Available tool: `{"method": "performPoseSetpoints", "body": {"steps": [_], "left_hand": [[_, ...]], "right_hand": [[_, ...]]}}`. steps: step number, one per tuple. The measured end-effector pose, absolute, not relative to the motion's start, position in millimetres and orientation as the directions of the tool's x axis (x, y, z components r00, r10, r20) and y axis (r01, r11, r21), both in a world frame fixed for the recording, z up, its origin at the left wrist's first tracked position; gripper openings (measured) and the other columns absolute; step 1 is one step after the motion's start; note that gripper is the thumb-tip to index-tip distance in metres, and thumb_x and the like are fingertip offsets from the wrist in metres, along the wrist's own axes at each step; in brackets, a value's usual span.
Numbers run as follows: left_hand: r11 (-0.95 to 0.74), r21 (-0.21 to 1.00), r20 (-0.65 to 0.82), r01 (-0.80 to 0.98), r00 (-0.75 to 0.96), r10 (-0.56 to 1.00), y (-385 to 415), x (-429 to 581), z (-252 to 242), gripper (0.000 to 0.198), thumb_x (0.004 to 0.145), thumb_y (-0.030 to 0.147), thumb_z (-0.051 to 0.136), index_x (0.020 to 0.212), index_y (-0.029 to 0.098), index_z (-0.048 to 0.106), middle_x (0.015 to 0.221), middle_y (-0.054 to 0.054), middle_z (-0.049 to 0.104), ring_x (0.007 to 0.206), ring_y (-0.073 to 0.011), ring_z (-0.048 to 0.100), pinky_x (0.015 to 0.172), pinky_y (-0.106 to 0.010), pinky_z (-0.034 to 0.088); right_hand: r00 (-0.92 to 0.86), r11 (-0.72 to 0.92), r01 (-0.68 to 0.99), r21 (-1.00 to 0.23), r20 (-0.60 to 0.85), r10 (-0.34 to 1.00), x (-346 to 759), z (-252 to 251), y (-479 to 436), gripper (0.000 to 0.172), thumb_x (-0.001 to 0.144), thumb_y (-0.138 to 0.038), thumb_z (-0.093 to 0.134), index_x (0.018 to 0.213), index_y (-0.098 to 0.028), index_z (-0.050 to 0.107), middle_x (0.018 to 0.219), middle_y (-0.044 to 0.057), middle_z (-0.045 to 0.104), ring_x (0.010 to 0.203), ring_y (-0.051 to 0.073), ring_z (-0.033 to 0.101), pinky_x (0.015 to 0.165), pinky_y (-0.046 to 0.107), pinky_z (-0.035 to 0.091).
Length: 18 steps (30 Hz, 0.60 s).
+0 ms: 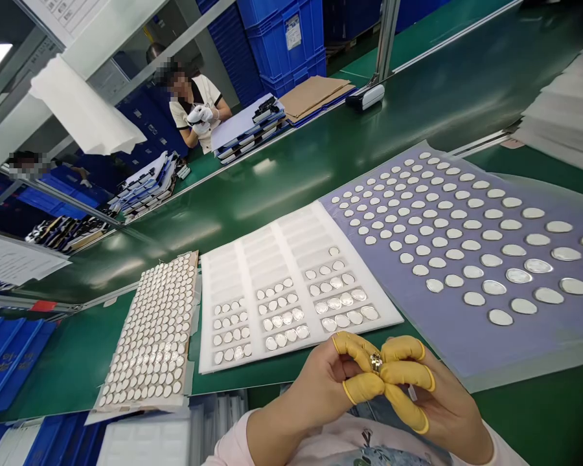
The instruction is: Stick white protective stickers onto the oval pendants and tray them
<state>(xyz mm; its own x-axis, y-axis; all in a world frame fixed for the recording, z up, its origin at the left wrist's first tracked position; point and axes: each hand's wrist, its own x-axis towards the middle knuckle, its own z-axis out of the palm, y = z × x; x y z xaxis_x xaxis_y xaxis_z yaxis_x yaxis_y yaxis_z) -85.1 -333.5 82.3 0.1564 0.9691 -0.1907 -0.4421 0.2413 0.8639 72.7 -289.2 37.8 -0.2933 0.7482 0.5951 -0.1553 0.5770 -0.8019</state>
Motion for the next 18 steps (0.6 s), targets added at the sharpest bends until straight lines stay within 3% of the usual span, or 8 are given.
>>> {"method": "performPoseSetpoints", "body": {"steps": [5,8,10,13,15,18], "left_hand": [[0.238,0.890,-0.197,-0.389,0.142,0.970,-334.7,-90.0,71.9,0.053,0.065,0.044,0.090,0.089,0.019,0.051,0.098,-0.007,0.060,0.087,-0.0155,0.058,0.079,-0.030,0.047],[0.131,0.948,-0.099,-0.289,0.123,0.987,-337.5,-95.4,66.4,0.048,0.075,0.041,0.084,0.102,0.019,0.052,0.107,-0.009,0.061,0.095,-0.0175,0.059,0.088,-0.034,0.047],[0.022,0.986,-0.003,-0.165,0.114,0.993,-339.7,-99.1,66.0,0.042,0.083,0.037,0.078,0.112,0.020,0.052,0.112,-0.010,0.060,0.102,-0.0191,0.058,0.095,-0.037,0.046],[-0.156,0.983,0.144,0.092,0.129,0.981,-340.8,-103.7,70.7,0.035,0.089,0.030,0.070,0.117,0.022,0.051,0.112,-0.009,0.059,0.105,-0.0205,0.058,0.097,-0.040,0.046],[-0.271,0.931,0.232,0.245,0.176,0.957,-339.4,-105.5,74.6,0.031,0.092,0.023,0.064,0.119,0.023,0.050,0.108,-0.008,0.060,0.101,-0.0197,0.057,0.095,-0.039,0.047],[-0.380,0.844,0.309,0.379,0.235,0.922,-337.3,-106.4,76.4,0.036,0.092,0.013,0.058,0.124,0.025,0.048,0.105,-0.008,0.060,0.099,-0.0202,0.055,0.091,-0.037,0.049]], "right_hand": [[-0.349,0.620,-0.169,-0.766,0.635,0.689,76.7,33.2,-290.8,0.029,0.084,-0.003,0.061,0.099,-0.027,0.066,0.086,0.004,0.059,0.075,0.017,0.060,0.063,0.027,0.056],[-0.311,0.553,-0.172,-0.816,0.577,0.755,76.8,28.3,-288.9,0.022,0.092,-0.012,0.058,0.107,-0.027,0.065,0.090,0.006,0.058,0.078,0.019,0.058,0.059,0.027,0.053],[-0.329,0.446,-0.155,-0.881,0.472,0.818,76.0,26.6,-285.5,0.011,0.097,-0.027,0.057,0.103,-0.028,0.066,0.089,0.006,0.059,0.078,0.020,0.058,0.059,0.028,0.052],[-0.492,0.216,-0.123,-0.969,0.248,0.834,73.4,31.4,-280.2,0.039,0.099,-0.056,0.047,0.086,-0.025,0.067,0.079,0.005,0.058,0.072,0.020,0.056,0.062,0.031,0.051],[-0.585,0.046,-0.096,-0.994,0.094,0.806,70.8,38.2,-278.6,0.056,0.095,-0.069,0.039,0.077,-0.022,0.066,0.072,0.004,0.054,0.063,0.018,0.049,0.055,0.031,0.047],[-0.637,-0.115,-0.072,-0.991,-0.043,0.769,67.0,46.4,-278.8,0.061,0.090,-0.074,0.042,0.066,-0.021,0.060,0.068,0.003,0.050,0.061,0.018,0.043,0.053,0.031,0.045]]}}
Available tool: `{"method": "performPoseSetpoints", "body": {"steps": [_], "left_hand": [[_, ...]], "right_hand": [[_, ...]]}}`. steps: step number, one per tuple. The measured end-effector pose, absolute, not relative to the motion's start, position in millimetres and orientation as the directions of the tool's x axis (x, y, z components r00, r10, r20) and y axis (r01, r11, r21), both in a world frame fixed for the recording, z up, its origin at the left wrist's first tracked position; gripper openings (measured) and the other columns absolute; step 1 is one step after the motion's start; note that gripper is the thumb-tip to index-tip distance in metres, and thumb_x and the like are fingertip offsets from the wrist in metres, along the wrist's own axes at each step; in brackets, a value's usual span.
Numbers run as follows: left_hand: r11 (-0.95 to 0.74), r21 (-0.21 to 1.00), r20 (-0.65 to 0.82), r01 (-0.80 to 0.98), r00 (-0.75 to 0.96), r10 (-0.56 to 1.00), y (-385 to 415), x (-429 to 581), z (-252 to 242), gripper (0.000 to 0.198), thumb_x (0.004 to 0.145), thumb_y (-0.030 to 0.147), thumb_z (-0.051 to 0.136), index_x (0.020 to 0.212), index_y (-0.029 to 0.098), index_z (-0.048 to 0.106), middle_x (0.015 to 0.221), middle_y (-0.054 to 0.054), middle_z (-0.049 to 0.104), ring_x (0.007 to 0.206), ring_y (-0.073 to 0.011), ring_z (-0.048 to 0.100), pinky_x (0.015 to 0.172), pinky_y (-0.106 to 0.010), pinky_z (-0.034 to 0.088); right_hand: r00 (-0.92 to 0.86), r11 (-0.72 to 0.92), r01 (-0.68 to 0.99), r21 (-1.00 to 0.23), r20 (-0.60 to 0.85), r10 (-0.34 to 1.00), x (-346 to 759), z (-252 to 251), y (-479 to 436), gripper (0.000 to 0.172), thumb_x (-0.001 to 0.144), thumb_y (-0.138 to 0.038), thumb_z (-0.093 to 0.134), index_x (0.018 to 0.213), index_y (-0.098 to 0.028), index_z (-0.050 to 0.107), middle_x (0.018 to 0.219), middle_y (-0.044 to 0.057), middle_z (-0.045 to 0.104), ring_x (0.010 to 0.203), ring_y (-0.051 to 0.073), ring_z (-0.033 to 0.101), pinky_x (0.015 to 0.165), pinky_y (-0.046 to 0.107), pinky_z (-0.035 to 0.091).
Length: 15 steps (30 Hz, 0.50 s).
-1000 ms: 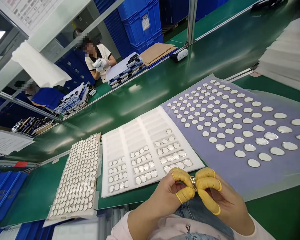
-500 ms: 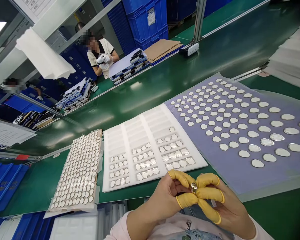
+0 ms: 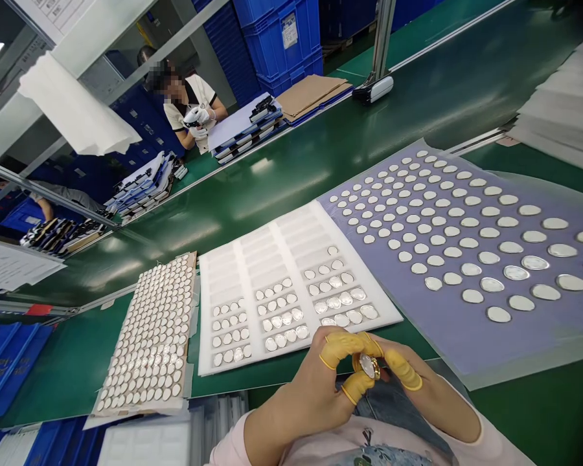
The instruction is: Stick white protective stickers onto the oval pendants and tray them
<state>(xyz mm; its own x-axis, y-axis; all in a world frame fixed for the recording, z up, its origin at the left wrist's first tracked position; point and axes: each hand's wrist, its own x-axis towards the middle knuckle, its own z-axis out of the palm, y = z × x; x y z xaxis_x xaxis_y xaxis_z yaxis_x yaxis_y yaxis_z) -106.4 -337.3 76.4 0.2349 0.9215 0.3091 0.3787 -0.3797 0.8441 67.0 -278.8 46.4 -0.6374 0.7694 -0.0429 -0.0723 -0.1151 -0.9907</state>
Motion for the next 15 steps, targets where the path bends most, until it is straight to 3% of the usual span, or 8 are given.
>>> {"method": "performPoseSetpoints", "body": {"steps": [6,9,11,13,15], "left_hand": [[-0.411,0.800,0.322,0.437,0.265,0.909,-340.9,-105.2,65.8,0.053,0.088,0.004,0.054,0.134,0.027,0.042,0.110,-0.009,0.058,0.105,-0.0221,0.054,0.093,-0.039,0.051],[-0.318,0.820,0.264,0.476,0.178,0.948,-343.2,-104.3,58.6,0.055,0.090,0.007,0.052,0.140,0.027,0.039,0.125,-0.013,0.053,0.114,-0.0229,0.053,0.100,-0.044,0.048],[-0.106,0.904,0.096,0.415,0.044,0.994,-342.5,-104.3,55.2,0.041,0.095,0.018,0.053,0.134,0.024,0.045,0.125,-0.014,0.055,0.111,-0.0228,0.056,0.099,-0.045,0.049],[0.129,0.965,-0.134,0.228,0.008,0.991,-339.5,-105.1,53.6,0.027,0.097,0.034,0.055,0.119,0.020,0.056,0.110,-0.011,0.063,0.096,-0.0201,0.061,0.091,-0.041,0.052],[0.288,0.957,-0.289,0.026,0.083,0.954,-335.6,-106.7,53.3,0.036,0.093,0.051,0.058,0.105,0.017,0.060,0.090,-0.007,0.065,0.081,-0.0169,0.062,0.082,-0.036,0.053]], "right_hand": [[-0.713,-0.234,-0.053,-0.971,-0.127,0.689,66.7,41.5,-277.7,0.042,0.091,-0.061,0.055,0.079,-0.021,0.065,0.077,0.002,0.052,0.072,0.019,0.049,0.068,0.034,0.050],[-0.672,-0.135,0.006,-0.991,-0.104,0.733,71.2,33.1,-277.6,0.036,0.088,-0.058,0.062,0.089,-0.023,0.068,0.074,0.000,0.047,0.067,0.018,0.046,0.064,0.033,0.050],[-0.627,-0.013,0.076,-0.997,-0.058,0.777,75.3,29.0,-279.2,0.031,0.089,-0.054,0.063,0.097,-0.025,0.070,0.072,-0.002,0.043,0.061,0.015,0.042,0.060,0.031,0.048],[-0.610,0.092,0.147,-0.985,-0.017,0.792,78.9,28.4,-282.0,0.026,0.091,-0.048,0.062,0.106,-0.028,0.070,0.077,-0.001,0.047,0.059,0.014,0.041,0.060,0.030,0.048],[-0.616,0.177,0.207,-0.962,0.013,0.788,80.9,32.1,-284.7,0.023,0.093,-0.042,0.061,0.112,-0.031,0.069,0.085,0.001,0.055,0.059,0.014,0.044,0.060,0.030,0.050]]}}
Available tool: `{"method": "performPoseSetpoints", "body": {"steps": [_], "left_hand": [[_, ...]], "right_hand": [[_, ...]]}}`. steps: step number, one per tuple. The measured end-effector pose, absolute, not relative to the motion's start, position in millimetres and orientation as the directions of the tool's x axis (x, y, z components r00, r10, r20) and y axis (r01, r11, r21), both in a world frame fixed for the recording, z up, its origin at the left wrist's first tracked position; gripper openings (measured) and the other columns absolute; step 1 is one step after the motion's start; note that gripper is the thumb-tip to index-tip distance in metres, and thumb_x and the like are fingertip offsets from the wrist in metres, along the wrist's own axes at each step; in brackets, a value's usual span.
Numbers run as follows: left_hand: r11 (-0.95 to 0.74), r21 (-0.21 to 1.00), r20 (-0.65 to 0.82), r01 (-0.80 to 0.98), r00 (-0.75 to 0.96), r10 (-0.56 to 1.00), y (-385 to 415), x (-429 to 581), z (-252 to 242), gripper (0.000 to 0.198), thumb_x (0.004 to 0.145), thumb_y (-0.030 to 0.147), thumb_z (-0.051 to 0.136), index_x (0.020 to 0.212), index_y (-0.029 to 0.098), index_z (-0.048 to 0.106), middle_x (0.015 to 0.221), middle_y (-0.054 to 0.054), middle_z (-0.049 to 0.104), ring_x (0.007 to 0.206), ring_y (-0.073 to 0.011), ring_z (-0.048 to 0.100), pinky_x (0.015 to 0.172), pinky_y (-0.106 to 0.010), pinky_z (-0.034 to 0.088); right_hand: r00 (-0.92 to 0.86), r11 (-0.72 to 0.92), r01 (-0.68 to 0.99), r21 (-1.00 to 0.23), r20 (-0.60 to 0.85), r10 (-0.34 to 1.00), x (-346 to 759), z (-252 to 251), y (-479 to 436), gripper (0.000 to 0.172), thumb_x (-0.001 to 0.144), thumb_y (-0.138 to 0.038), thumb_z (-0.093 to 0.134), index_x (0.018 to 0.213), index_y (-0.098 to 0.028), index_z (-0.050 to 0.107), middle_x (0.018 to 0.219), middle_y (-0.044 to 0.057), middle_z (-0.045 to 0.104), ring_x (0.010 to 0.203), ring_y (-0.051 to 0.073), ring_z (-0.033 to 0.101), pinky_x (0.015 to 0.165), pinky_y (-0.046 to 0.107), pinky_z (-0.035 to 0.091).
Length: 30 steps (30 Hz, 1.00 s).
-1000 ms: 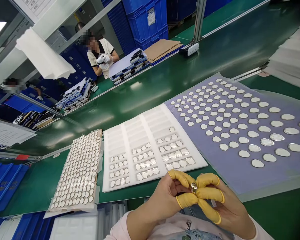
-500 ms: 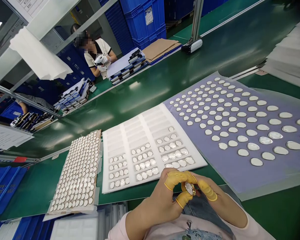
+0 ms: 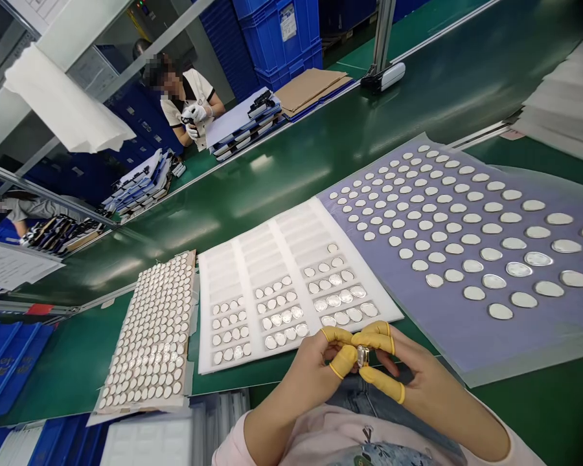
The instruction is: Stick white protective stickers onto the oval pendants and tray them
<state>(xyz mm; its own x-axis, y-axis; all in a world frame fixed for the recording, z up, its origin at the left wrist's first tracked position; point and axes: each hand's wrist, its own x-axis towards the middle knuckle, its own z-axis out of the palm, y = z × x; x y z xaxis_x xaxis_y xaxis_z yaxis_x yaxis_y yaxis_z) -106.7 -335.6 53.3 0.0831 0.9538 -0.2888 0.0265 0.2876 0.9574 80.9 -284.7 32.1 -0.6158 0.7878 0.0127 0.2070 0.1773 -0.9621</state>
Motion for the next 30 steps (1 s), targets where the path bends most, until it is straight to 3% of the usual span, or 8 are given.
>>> {"method": "performPoseSetpoints", "body": {"steps": [2,5,10,16,22,26,30], "left_hand": [[0.371,0.923,-0.357,-0.101,0.133,0.925,-332.2,-108.6,53.0,0.047,0.085,0.060,0.065,0.098,0.015,0.061,0.082,-0.004,0.063,0.073,-0.0143,0.060,0.075,-0.032,0.053],[0.403,0.904,-0.388,-0.142,0.118,0.914,-330.1,-111.0,51.8,0.052,0.074,0.058,0.078,0.096,0.014,0.062,0.084,-0.004,0.063,0.075,-0.0128,0.059,0.074,-0.028,0.050],[0.402,0.903,-0.383,-0.152,0.143,0.913,-331.1,-113.2,53.0,0.047,0.076,0.052,0.080,0.099,0.014,0.065,0.091,-0.006,0.065,0.083,-0.0144,0.060,0.078,-0.028,0.048],[0.388,0.895,-0.358,-0.220,0.165,0.919,-333.2,-116.4,58.7,0.045,0.075,0.047,0.083,0.102,0.014,0.067,0.098,-0.008,0.064,0.091,-0.0155,0.060,0.081,-0.028,0.050],[0.290,0.838,-0.265,-0.462,0.119,0.957,-335.5,-118.5,56.5,0.047,0.069,0.037,0.089,0.104,0.018,0.065,0.105,-0.010,0.066,0.098,-0.0203,0.064,0.088,-0.036,0.054],[0.273,0.781,-0.269,-0.562,0.092,0.959,-338.4,-115.3,51.6,0.057,0.058,0.038,0.094,0.101,0.019,0.065,0.103,-0.009,0.068,0.096,-0.0223,0.066,0.092,-0.040,0.052],[0.268,0.765,-0.269,-0.586,0.087,0.959,-340.9,-112.0,48.6,0.057,0.057,0.037,0.095,0.102,0.020,0.064,0.102,-0.008,0.067,0.097,-0.0211,0.064,0.093,-0.040,0.050]], "right_hand": [[-0.620,0.254,0.251,-0.934,0.047,0.783,80.8,38.3,-286.5,0.023,0.093,-0.037,0.062,0.115,-0.034,0.068,0.090,0.002,0.060,0.058,0.014,0.046,0.058,0.028,0.050],[-0.611,0.367,0.254,-0.895,0.147,0.778,78.0,45.6,-287.0,0.025,0.093,-0.030,0.062,0.117,-0.035,0.069,0.094,0.002,0.066,0.055,0.013,0.050,0.053,0.026,0.051],[-0.604,0.469,0.209,-0.858,0.264,0.752,77.5,39.7,-286.1,0.038,0.093,-0.028,0.063,0.129,-0.036,0.064,0.097,0.003,0.067,0.053,0.012,0.054,0.051,0.025,0.054],[-0.621,0.441,0.127,-0.889,0.275,0.734,84.7,34.5,-281.8,0.038,0.095,-0.027,0.063,0.130,-0.040,0.065,0.100,0.004,0.068,0.059,0.012,0.061,0.058,0.026,0.058],[-0.498,0.314,-0.051,-0.948,0.296,0.815,89.6,35.0,-281.7,0.029,0.088,-0.026,0.073,0.114,-0.036,0.074,0.095,0.005,0.072,0.080,0.019,0.071,0.066,0.027,0.062],[-0.424,0.232,-0.196,-0.953,0.296,0.856,84.9,34.1,-288.0,0.024,0.085,-0.027,0.077,0.108,-0.034,0.077,0.093,0.007,0.075,0.079,0.020,0.071,0.065,0.027,0.062],[-0.397,0.170,-0.269,-0.948,0.270,0.877,77.5,35.0,-291.8,0.021,0.083,-0.028,0.079,0.104,-0.032,0.079,0.089,0.007,0.076,0.075,0.021,0.071,0.061,0.027,0.062]]}}
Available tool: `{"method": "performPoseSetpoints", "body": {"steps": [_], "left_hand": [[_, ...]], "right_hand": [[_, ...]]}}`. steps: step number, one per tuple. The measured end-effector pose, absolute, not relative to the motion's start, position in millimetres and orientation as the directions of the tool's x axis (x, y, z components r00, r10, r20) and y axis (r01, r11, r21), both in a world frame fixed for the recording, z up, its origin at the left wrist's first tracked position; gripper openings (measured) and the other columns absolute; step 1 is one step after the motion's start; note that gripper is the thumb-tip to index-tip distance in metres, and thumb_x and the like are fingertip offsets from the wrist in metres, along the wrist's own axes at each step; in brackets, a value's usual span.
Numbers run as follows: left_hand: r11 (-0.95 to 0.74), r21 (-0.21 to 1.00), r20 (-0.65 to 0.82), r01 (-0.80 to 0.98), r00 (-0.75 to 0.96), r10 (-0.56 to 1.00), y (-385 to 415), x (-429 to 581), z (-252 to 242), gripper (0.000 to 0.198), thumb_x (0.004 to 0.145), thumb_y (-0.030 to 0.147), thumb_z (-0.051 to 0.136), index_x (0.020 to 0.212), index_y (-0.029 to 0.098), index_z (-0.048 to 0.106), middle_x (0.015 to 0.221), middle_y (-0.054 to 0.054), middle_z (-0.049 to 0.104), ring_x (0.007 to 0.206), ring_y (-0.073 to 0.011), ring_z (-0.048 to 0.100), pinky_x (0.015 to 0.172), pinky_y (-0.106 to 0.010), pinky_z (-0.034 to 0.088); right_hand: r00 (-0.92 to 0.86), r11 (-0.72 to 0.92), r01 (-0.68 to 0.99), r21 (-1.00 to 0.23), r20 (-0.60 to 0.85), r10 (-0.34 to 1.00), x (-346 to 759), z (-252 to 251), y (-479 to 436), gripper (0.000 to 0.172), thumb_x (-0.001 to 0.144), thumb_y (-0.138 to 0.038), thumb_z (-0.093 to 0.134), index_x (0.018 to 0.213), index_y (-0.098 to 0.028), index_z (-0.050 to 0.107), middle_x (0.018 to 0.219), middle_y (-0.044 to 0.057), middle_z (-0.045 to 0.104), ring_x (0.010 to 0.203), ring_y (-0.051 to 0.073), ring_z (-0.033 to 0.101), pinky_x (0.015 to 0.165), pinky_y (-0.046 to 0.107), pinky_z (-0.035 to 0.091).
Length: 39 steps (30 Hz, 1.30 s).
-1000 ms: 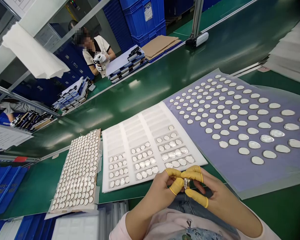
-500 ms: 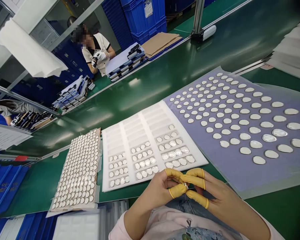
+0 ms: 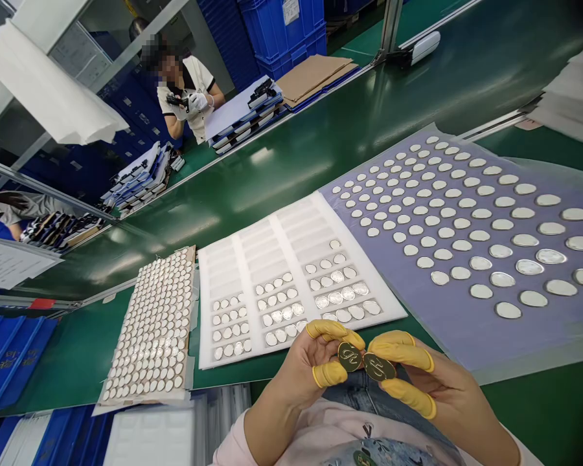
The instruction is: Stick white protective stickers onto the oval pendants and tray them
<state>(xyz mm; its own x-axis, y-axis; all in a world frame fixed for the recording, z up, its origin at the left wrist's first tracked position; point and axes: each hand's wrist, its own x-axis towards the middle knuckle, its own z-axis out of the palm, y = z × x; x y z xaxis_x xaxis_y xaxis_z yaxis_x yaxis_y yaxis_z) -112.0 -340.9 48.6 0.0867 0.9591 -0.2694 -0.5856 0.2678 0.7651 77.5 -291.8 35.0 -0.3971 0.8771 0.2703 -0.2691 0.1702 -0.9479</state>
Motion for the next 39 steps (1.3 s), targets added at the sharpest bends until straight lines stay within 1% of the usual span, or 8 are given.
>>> {"method": "performPoseSetpoints", "body": {"steps": [6,11,14,17,23,28,32,39], "left_hand": [[0.279,0.760,-0.285,-0.587,0.084,0.955,-339.8,-110.5,47.1,0.060,0.053,0.038,0.096,0.100,0.021,0.063,0.102,-0.007,0.066,0.096,-0.0205,0.063,0.091,-0.039,0.050],[0.303,0.746,-0.315,-0.593,0.087,0.945,-338.1,-109.1,45.5,0.063,0.051,0.041,0.096,0.100,0.021,0.061,0.101,-0.006,0.065,0.094,-0.0207,0.064,0.089,-0.039,0.051],[0.303,0.731,-0.315,-0.612,0.092,0.945,-336.8,-108.6,45.0,0.062,0.052,0.039,0.096,0.100,0.021,0.061,0.101,-0.005,0.064,0.092,-0.0197,0.065,0.088,-0.038,0.052],[0.299,0.738,-0.319,-0.605,0.078,0.944,-335.5,-109.0,44.4,0.063,0.051,0.040,0.096,0.100,0.021,0.061,0.102,-0.005,0.064,0.093,-0.0202,0.064,0.088,-0.038,0.052],[0.256,0.767,-0.296,-0.589,0.028,0.955,-332.7,-109.9,39.6,0.066,0.049,0.044,0.096,0.100,0.022,0.061,0.102,-0.006,0.064,0.094,-0.0208,0.063,0.087,-0.038,0.051],[0.247,0.760,-0.306,-0.600,0.005,0.952,-328.0,-112.9,37.9,0.065,0.049,0.042,0.097,0.098,0.022,0.060,0.099,-0.004,0.064,0.094,-0.0212,0.065,0.088,-0.038,0.051],[0.216,0.753,-0.272,-0.622,0.005,0.962,-325.7,-114.5,36.4,0.059,0.055,0.036,0.096,0.100,0.022,0.061,0.102,-0.004,0.065,0.096,-0.0190,0.064,0.091,-0.036,0.050],[0.189,0.782,-0.241,-0.594,-0.008,0.970,-325.5,-112.0,28.0,0.059,0.053,0.041,0.096,0.097,0.020,0.062,0.099,-0.005,0.067,0.093,-0.0192,0.064,0.086,-0.035,0.051]], "right_hand": [[-0.372,0.078,-0.293,-0.953,0.189,0.909,72.0,36.2,-290.7,0.021,0.077,-0.029,0.084,0.097,-0.030,0.081,0.082,0.007,0.075,0.065,0.019,0.068,0.054,0.027,0.061],[-0.398,0.011,-0.360,-0.933,0.165,0.902,69.8,43.2,-290.6,0.019,0.087,-0.037,0.074,0.106,-0.036,0.078,0.084,0.004,0.071,0.051,0.013,0.063,0.048,0.023,0.058],[-0.358,0.092,-0.331,-0.939,0.215,0.909,70.3,47.9,-292.7,0.026,0.095,-0.040,0.063,0.120,-0.041,0.072,0.094,0.004,0.070,0.052,0.010,0.064,0.053,0.022,0.060],[-0.393,0.200,-0.297,-0.934,0.310,0.866,71.6,45.7,-297.0,0.031,0.102,-0.037,0.051,0.129,-0.039,0.064,0.084,0.003,0.070,0.056,0.013,0.066,0.060,0.024,0.061],[-0.491,0.356,-0.098,-0.929,0.356,0.795,78.2,17.4,-309.6,0.027,0.099,-0.033,0.053,0.123,-0.030,0.064,0.081,0.005,0.072,0.068,0.021,0.071,0.069,0.034,0.062],[-0.556,0.297,-0.121,-0.947,0.313,0.770,85.8,12.3,-311.8,0.038,0.098,-0.031,0.055,0.135,-0.036,0.059,0.098,0.007,0.075,0.061,0.018,0.070,0.063,0.031,0.061],[-0.525,0.223,-0.214,-0.951,0.304,0.795,84.6,16.0,-307.6,0.039,0.104,-0.031,0.044,0.142,-0.035,0.051,0.079,0.004,0.073,0.061,0.018,0.070,0.060,0.029,0.061],[-0.486,0.614,0.010,-0.789,0.533,0.692,64.3,18.5,-293.5,0.039,0.097,-0.026,0.051,0.135,-0.029,0.055,0.094,0.010,0.075,0.079,0.025,0.073,0.071,0.034,0.060]]}}
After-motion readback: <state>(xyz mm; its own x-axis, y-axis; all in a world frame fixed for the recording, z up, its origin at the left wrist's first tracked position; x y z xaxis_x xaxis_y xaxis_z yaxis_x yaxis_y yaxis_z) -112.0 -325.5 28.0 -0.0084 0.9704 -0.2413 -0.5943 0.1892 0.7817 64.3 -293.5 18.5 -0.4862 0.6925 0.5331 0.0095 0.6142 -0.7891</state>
